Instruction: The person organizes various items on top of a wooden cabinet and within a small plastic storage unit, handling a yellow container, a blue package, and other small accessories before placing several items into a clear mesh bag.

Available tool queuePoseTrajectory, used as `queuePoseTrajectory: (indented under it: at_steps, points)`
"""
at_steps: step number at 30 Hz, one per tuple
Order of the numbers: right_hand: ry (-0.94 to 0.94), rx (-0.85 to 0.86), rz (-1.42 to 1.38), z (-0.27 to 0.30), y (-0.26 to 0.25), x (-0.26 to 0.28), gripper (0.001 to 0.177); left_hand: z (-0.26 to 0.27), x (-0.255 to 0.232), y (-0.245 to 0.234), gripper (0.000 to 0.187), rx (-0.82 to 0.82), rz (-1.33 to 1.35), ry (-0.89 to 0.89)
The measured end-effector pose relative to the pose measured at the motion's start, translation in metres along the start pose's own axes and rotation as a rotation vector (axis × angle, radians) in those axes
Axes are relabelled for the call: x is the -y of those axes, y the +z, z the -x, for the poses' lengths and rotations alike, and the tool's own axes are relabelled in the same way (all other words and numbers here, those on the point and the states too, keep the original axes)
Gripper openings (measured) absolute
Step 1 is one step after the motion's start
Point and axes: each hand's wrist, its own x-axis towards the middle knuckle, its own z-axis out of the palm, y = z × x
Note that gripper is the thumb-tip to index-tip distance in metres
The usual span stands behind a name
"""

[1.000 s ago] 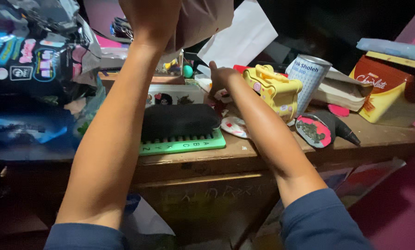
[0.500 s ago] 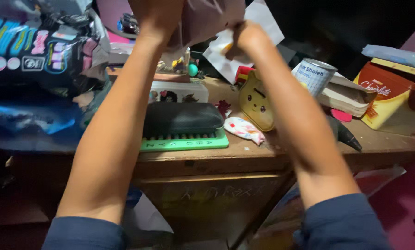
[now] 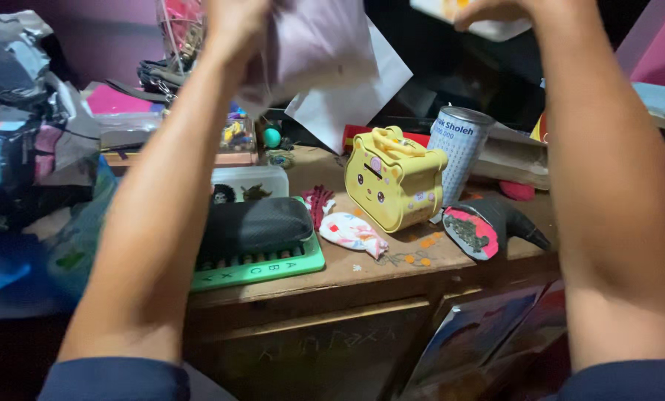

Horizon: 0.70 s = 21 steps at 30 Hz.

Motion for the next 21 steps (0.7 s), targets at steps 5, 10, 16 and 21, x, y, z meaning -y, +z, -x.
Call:
queuePoseTrajectory:
  at_steps: [5,10,16,21]
  points:
    - [-0.078,0.019,-0.045,0.002,0.011,0.042,0.071,0.031,0.033,0.045,0.029,0.153,0.13,-0.019]
    - [-0.145,0.006,-0.095,0.009,0.009,0.076,0.067,0.042,0.048,0.049,0.039,0.24,0.214,-0.158]
    - [-0.303,-0.064,-0.251,0.033,0.016,0.1,0.067,0.059,0.044,0.04,0.044,0.373,0.057,-0.427]
    - [-0.58,-0.157,-0.563,0.04,0.03,0.104,0.089,0.065,0.033,0.027,0.089,0.228,-0.404,-0.542]
